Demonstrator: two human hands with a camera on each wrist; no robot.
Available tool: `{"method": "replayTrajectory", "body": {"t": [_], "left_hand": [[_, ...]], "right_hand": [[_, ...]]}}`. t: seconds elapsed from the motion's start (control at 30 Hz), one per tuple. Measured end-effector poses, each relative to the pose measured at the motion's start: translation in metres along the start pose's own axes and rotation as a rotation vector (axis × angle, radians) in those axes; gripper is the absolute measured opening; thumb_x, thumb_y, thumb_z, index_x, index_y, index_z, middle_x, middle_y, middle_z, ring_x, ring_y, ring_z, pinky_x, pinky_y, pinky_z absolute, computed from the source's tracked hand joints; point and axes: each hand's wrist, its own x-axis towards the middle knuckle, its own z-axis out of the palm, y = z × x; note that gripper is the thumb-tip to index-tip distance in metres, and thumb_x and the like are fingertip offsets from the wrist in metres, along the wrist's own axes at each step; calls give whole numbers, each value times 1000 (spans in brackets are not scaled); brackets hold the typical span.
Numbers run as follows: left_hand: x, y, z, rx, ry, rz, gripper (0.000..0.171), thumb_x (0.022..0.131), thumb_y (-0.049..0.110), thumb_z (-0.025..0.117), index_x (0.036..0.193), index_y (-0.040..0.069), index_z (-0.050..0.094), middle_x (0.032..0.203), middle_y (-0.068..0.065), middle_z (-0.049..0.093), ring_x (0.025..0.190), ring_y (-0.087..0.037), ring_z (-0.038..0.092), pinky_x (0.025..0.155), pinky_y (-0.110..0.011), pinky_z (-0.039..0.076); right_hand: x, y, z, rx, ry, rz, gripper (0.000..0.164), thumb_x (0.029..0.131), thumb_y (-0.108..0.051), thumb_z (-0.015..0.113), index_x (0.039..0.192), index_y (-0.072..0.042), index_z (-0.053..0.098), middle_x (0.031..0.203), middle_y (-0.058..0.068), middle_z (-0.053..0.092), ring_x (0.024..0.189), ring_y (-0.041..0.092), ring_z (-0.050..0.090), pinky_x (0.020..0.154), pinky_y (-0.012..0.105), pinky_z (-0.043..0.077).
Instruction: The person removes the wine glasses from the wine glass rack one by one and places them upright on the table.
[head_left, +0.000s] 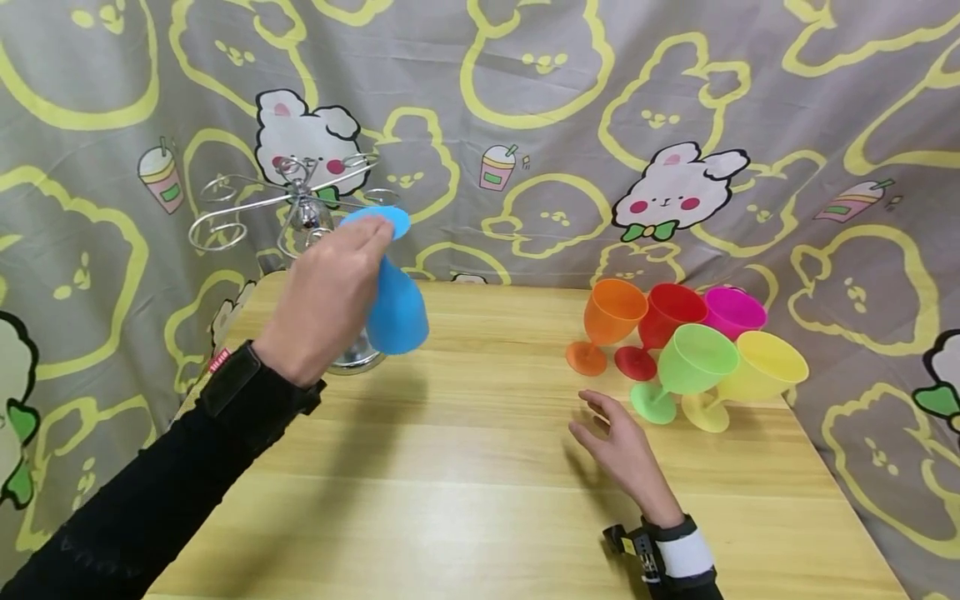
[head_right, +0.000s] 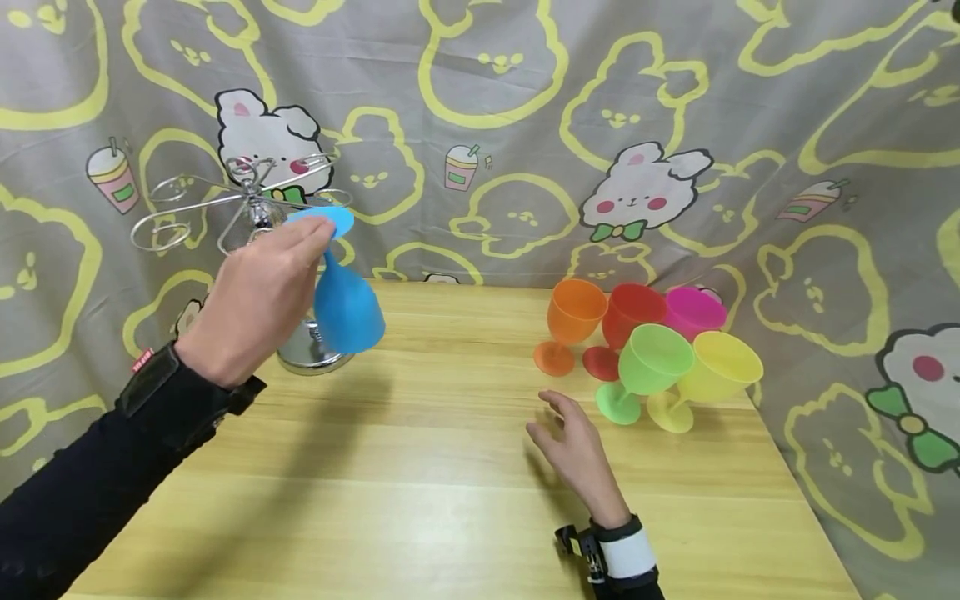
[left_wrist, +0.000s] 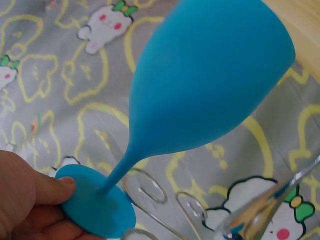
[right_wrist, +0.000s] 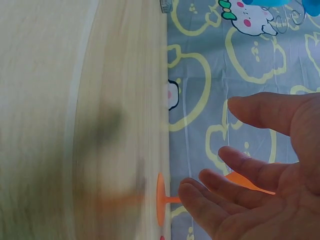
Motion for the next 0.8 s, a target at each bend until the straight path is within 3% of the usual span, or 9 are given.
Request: {"method": "replayTrajectory", "body": {"t": [0.17, 0.3, 0.37, 0.43, 0.5, 0.57, 0.63, 0.7, 0.8], "left_hand": [[-20, 15, 4, -22, 10, 34, 33, 102, -11, 63, 134, -11, 69, 130, -28, 74, 125, -44, 71, 104, -55, 60], [-40, 22, 7, -121, -7, -46, 31, 104, -6, 63, 133, -2, 72, 117, -20, 79, 102, -36, 79, 86, -50, 68], [-50, 24, 10, -223, -41, -144, 30, 107, -1, 63, 134, 2, 74, 105, -16, 81, 77, -27, 76, 69, -39, 66], [-60, 25, 12, -330, -94, -264, 30, 109, 4, 63, 135, 4, 75, 92, -12, 79, 57, -17, 58, 55, -28, 53], [-69, 23, 14, -429, -155, -391, 29, 109, 7, 64, 136, 4, 75, 79, -8, 73, 50, -11, 37, 48, -25, 33], [-75, 21, 18, -511, -213, -509, 29, 109, 11, 64, 135, 4, 75, 69, -9, 63, 47, -11, 28, 45, -24, 24], [-81, 20, 24, -578, -251, -605, 30, 109, 14, 65, 136, 5, 75, 75, -14, 70, 51, -10, 38, 49, -24, 29], [-88, 20, 32, -679, -284, -718, 32, 110, 18, 65, 138, 5, 73, 97, -20, 79, 61, -15, 52, 55, -25, 41], [-102, 26, 52, -909, -295, -898, 35, 110, 18, 64, 140, 1, 70, 134, -23, 74, 98, -24, 75, 84, -31, 64]], "right_hand": [[0, -2, 3, 17, 3, -10, 56, 101, -3, 74, 151, 11, 51, 157, 32, 51, 147, 52, 49, 119, 56, 47], [0, -3, 6, 26, 2, -19, 56, 101, -2, 74, 151, 10, 51, 158, 31, 51, 147, 52, 49, 119, 56, 47], [0, -4, 6, 29, 4, -23, 56, 101, -3, 74, 151, 10, 52, 158, 31, 52, 147, 51, 50, 119, 56, 47], [0, -6, 7, 34, 8, -28, 56, 101, -3, 74, 151, 9, 52, 157, 30, 52, 147, 51, 50, 120, 56, 47], [0, -9, 7, 41, 13, -37, 56, 101, -3, 75, 151, 9, 53, 157, 30, 53, 147, 51, 50, 120, 56, 47], [-1, -13, 7, 55, 19, -45, 56, 100, -3, 75, 151, 9, 53, 157, 30, 53, 147, 50, 50, 120, 56, 47], [-2, -18, 7, 70, 24, -50, 56, 100, -2, 75, 151, 9, 53, 158, 30, 52, 147, 50, 51, 121, 56, 47], [-3, -23, 8, 81, 25, -51, 57, 100, -2, 75, 151, 8, 53, 158, 30, 52, 147, 50, 51, 121, 57, 46], [-5, -29, 9, 90, 28, -52, 57, 100, -2, 75, 151, 7, 53, 158, 29, 52, 147, 49, 52, 121, 57, 46]]}}
